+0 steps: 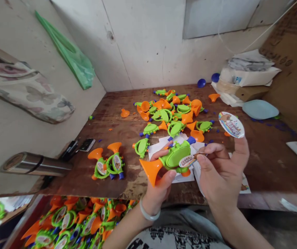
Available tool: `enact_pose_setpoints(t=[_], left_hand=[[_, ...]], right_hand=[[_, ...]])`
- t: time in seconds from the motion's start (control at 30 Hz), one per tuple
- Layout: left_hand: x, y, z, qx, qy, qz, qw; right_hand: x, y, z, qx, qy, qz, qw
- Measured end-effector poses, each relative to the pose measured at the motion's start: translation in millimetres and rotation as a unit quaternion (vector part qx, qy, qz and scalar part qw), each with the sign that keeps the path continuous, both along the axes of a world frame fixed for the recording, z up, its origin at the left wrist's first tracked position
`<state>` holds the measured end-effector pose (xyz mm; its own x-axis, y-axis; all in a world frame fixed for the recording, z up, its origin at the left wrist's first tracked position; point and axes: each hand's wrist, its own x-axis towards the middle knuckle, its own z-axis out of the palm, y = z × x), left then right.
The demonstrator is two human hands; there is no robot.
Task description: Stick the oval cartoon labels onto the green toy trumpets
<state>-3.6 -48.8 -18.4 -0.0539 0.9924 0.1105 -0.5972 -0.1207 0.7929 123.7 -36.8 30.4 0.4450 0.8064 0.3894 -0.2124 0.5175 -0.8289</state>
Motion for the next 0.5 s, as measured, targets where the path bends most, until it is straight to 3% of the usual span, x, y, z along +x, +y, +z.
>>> enact_pose_setpoints(t=[0.27,0.5], left_hand=[[-5.5,-0.6,-11.6,0.052,0.067,-0.005,0.996],[-4.7,-0.2,-15.2,0.065,0.090,0.022,0.994]], right_hand=[[-9.5,1.0,-8.5,-0.026,0.037,0.050,0.998],[-14.7,2.4,-14.0,-0.012,0.012,0.028,0.999]])
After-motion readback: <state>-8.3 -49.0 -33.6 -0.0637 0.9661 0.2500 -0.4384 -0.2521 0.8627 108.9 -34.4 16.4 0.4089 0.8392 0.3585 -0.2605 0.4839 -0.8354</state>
